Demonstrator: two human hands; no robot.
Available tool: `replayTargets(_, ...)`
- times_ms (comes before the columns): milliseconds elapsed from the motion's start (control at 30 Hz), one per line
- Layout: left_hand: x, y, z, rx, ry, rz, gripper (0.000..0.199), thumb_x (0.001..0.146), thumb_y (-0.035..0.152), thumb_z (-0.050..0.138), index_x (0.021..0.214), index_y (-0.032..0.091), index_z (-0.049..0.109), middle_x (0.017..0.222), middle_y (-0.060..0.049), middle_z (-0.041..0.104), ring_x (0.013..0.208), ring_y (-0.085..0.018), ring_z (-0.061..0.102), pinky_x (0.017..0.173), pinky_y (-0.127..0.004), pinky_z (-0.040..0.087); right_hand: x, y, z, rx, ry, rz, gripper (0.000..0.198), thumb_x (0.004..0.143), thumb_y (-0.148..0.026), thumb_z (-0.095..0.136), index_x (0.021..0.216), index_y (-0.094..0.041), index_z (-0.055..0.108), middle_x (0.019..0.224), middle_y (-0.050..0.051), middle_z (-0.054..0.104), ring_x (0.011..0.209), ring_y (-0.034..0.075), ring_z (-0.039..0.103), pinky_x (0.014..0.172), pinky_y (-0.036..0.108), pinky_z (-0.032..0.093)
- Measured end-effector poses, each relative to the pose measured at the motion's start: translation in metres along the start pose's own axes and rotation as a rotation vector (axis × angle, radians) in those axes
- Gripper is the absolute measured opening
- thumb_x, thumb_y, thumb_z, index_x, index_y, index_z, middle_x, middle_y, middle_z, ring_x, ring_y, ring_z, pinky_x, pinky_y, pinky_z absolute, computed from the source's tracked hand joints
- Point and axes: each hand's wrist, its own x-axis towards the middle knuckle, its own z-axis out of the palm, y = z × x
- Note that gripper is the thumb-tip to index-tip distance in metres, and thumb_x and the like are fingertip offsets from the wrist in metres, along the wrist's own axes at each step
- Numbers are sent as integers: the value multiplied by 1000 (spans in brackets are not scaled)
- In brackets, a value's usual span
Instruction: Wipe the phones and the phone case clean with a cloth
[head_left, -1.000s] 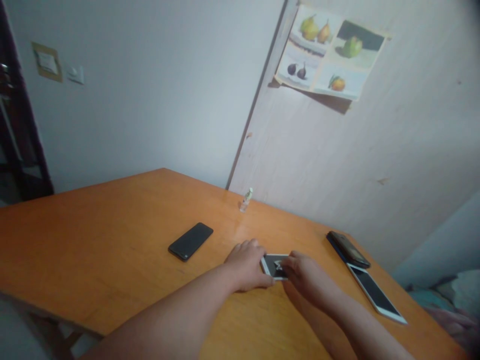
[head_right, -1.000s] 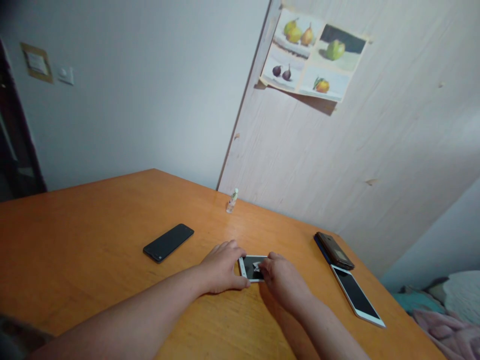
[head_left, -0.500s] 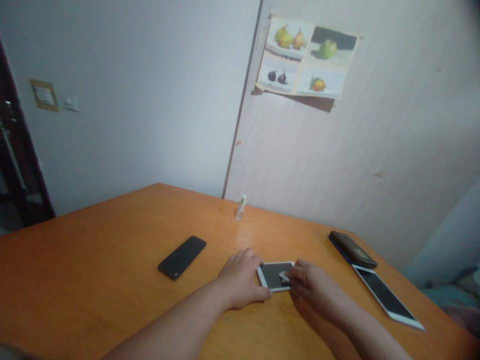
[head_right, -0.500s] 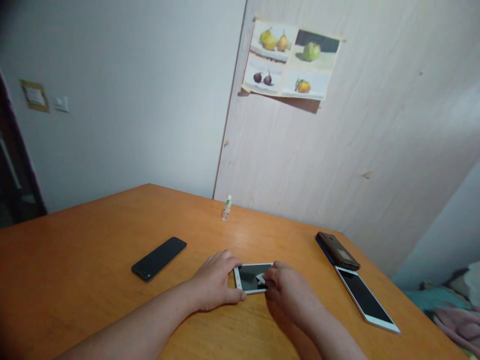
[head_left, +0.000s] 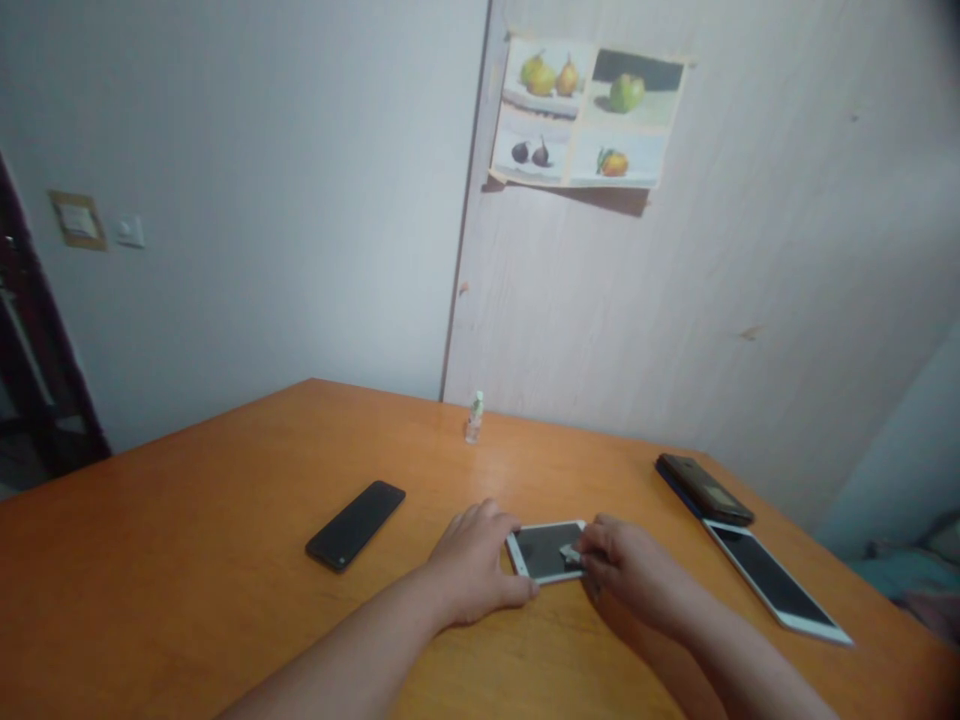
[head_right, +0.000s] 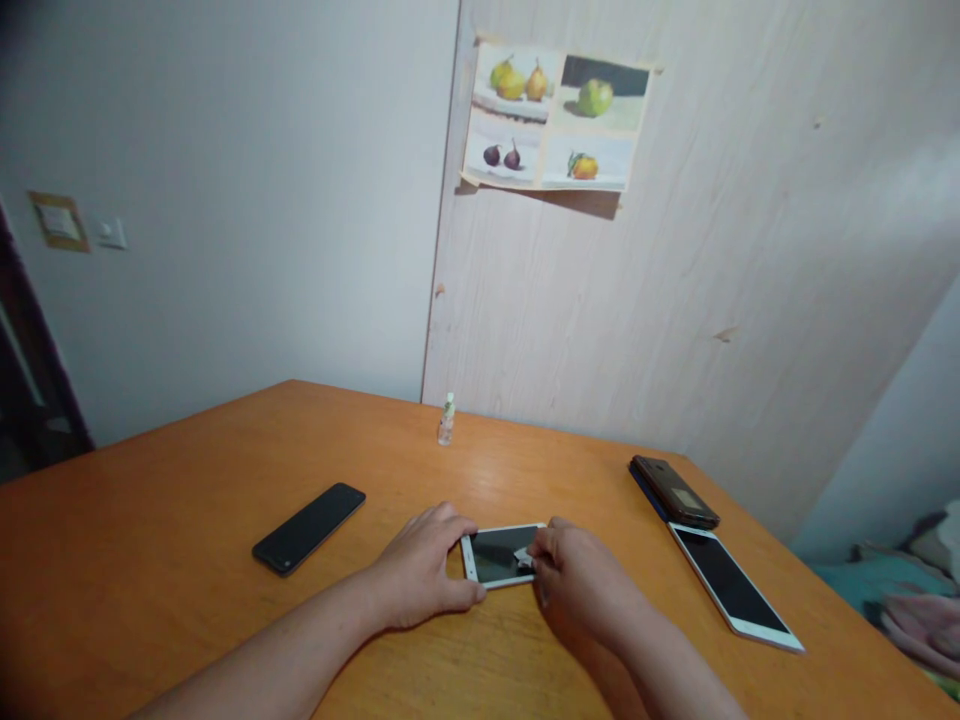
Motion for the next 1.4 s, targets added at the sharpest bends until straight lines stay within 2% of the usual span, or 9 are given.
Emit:
replayTargets(133, 0, 0, 0, 1, -13, 3, 56, 64, 56, 75, 111, 28, 68, 109, -6, 60, 104, -28, 57, 85, -34, 48, -7, 6, -6, 57, -39, 2, 11, 82, -21, 58, 79, -22, 68, 82, 2, 67, 78, 18, 61, 69, 27, 41)
replayTargets(400, -1, -2, 0, -10, -5, 7, 58, 65, 54, 75, 116, 28, 66, 111, -6, 60, 105, -28, 57, 85, -34, 48, 17, 9, 8, -5, 106, 54, 14, 86, -22, 53, 83, -20, 66, 88, 5, 65, 81, 18, 60, 72, 27, 41)
replayTargets(567, 0, -4, 4, -27, 5, -1, 61, 63, 56, 76, 117, 28, 66, 111, -6, 60, 105, -28, 57, 87, -35, 48, -1, 12, -5, 83, -29, 23, 11, 80, -20, 57, 76, -21, 66, 80, 2, 68, 76, 17, 61, 68, 26, 41)
replayTargets(633, 0, -5, 4, -33, 7, 3, 62, 63, 56, 76, 117, 28, 66, 112, -6, 60, 105, -28, 56, 87, -35, 48, -5, 13, -7, 112, -43, 25, 11, 80, -21, 57, 75, -21, 67, 79, 1, 69, 75, 17, 62, 66, 25, 41)
replayTargets(933, -1, -5, 3, -34, 11, 14, 59, 63, 53, 77, 116, 28, 66, 111, -5, 60, 104, -27, 57, 86, -33, 48, 16, 12, 6, 5, 118, 75, 13, 83, -21, 54, 79, -20, 66, 86, 4, 66, 80, 18, 60, 71, 27, 41)
replayTargets(1167, -1, -6, 3, -50, 12, 6, 59, 63, 53, 78, 115, 27, 66, 112, -5, 60, 105, -27, 56, 86, -34, 47, -9, 19, -6, 215, -87, 54, 9, 77, -17, 56, 75, -20, 65, 72, 0, 68, 67, 15, 61, 60, 23, 40)
replayTargets(1400, 0, -6, 4, -68, 29, -2, 49, 68, 46, 74, 111, 24, 66, 109, -6, 59, 101, -25, 57, 84, -32, 47, 11, 26, 8, 192, 42, 90, 8, 75, -17, 58, 75, -18, 65, 75, 1, 68, 72, 15, 60, 63, 23, 39)
